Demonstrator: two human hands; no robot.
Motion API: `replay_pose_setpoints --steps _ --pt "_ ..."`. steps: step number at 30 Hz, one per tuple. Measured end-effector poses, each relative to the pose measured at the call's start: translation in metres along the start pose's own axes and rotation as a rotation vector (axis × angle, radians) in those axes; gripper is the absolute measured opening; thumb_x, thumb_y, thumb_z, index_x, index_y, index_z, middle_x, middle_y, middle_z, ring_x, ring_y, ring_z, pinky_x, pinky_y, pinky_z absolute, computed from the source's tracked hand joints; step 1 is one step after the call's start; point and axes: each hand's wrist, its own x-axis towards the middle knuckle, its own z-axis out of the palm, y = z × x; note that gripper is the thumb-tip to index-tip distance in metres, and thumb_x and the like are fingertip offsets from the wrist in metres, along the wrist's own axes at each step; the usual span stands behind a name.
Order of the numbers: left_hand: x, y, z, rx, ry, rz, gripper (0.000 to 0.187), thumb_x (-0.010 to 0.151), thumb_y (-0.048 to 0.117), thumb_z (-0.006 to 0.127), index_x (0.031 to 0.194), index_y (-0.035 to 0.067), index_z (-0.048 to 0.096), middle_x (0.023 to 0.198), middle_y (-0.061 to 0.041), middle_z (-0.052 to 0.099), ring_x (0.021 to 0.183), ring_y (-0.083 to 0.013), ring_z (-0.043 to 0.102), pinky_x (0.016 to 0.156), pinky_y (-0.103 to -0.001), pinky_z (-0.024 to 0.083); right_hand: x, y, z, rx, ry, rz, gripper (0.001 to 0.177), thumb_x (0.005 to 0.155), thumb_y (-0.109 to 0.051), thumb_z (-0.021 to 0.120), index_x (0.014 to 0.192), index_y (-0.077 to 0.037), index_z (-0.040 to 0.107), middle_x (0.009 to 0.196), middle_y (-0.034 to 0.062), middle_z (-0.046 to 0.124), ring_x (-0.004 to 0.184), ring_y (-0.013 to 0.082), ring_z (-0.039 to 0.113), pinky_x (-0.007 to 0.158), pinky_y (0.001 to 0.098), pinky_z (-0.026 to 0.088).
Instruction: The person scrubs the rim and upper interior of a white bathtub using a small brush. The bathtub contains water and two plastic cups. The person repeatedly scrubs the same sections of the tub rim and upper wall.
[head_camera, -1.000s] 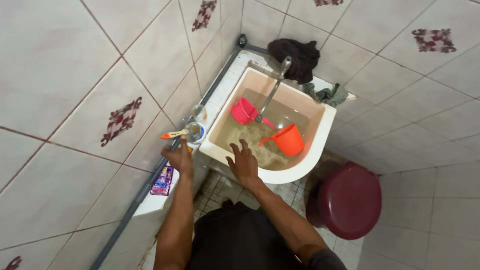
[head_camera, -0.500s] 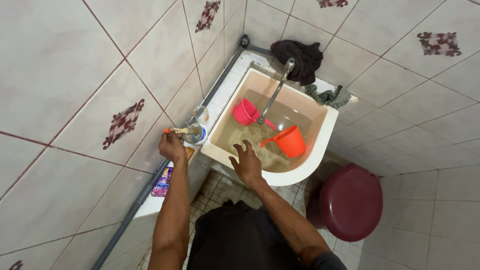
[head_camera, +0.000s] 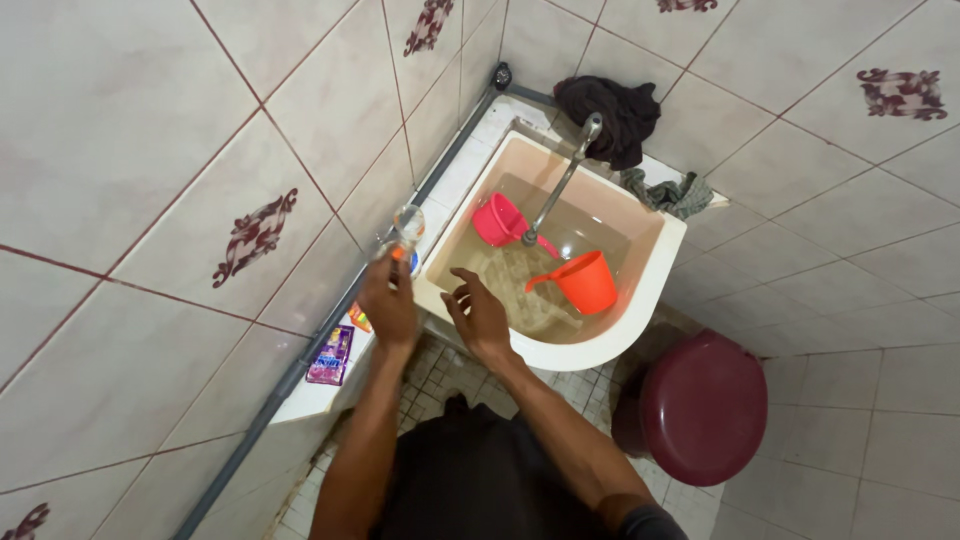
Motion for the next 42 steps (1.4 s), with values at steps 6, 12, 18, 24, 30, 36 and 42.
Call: replay_pose_setpoints --steps 6,12,18,24,30,36,42 --pt "-0.044 0.009 0.021 0.068 -0.063 0.128 0.032 0.091 0.010 0.073 0.123 0.008 0.075 0.086 -0.010 0.063 0.077 -0.0254 0.061 0.070 -0.040 0.049 0.002 0.006 0.005 0.197 -0.069 0.009 0.064 0.090 -0.003 0.067 0.149 -0.014 0.045 0.094 0.0104 0.074 0.075 0.0221 0.073 0.065 0.0353 0.057" --pt "-0.088 0.018 0.030 0.149 -0.048 0.247 0.035 0.091 0.014 0.075 0.126 0.011 0.075 0.091 -0.008 0.061 0.086 -0.0268 0.058 0.080 -0.043 0.050 -0.011 0.039 0.011 0.262 0.005 0.011 0.035 0.100 -0.006 0.065 0.134 -0.009 0.057 0.100 0.0146 0.074 0.082 0.0260 0.075 0.071 0.0361 0.060" --pt "-0.121 0.020 0.037 0.110 -0.209 0.170 0.053 0.082 0.027 0.083 0.130 0.007 0.070 0.097 -0.013 0.064 0.086 -0.0300 0.062 0.075 -0.045 0.050 -0.040 0.076 -0.002 0.277 -0.030 0.055 0.032 0.098 -0.017 0.066 0.127 -0.008 0.057 0.093 0.0155 0.076 0.086 0.0221 0.076 0.074 0.0363 0.058" --pt "-0.162 0.004 0.032 -0.046 -0.169 0.034 0.045 0.096 0.022 0.072 0.137 0.004 0.064 0.113 -0.018 0.065 0.103 -0.0348 0.065 0.088 -0.047 0.052 -0.059 0.104 0.002 0.349 -0.057 0.243 0.026 0.107 -0.028 0.053 0.121 -0.008 0.062 0.095 0.0132 0.079 0.078 0.0174 0.072 0.072 0.0327 0.058" --pt "-0.184 -0.036 0.038 0.173 -0.221 -0.158 0.042 0.096 0.023 0.069 0.134 0.006 0.066 0.117 -0.020 0.064 0.107 -0.0384 0.063 0.095 -0.049 0.051 -0.074 0.127 0.018 0.469 0.031 0.262 0.033 0.106 -0.025 0.050 0.131 -0.010 0.066 0.089 0.0138 0.071 0.073 0.0145 0.066 0.067 0.0295 0.057" --pt "-0.191 -0.065 0.039 0.263 -0.289 -0.139 0.046 0.092 0.022 0.071 0.134 0.004 0.062 0.128 -0.025 0.061 0.116 -0.0436 0.060 0.099 -0.052 0.049 -0.079 0.129 0.023 0.391 0.041 0.248 0.033 0.101 -0.020 0.060 0.133 -0.012 0.065 0.097 0.0070 0.074 0.074 0.0121 0.067 0.067 0.0287 0.056" --pt "-0.177 -0.106 0.045 0.264 -0.458 -0.148 0.058 0.088 0.019 0.071 0.139 -0.003 0.054 0.137 -0.029 0.057 0.123 -0.0465 0.057 0.104 -0.052 0.048 -0.074 0.120 0.051 0.363 0.042 0.321 0.036 0.105 -0.024 0.059 0.140 -0.015 0.063 0.091 0.0130 0.070 0.068 0.0130 0.066 0.065 0.0294 0.057"
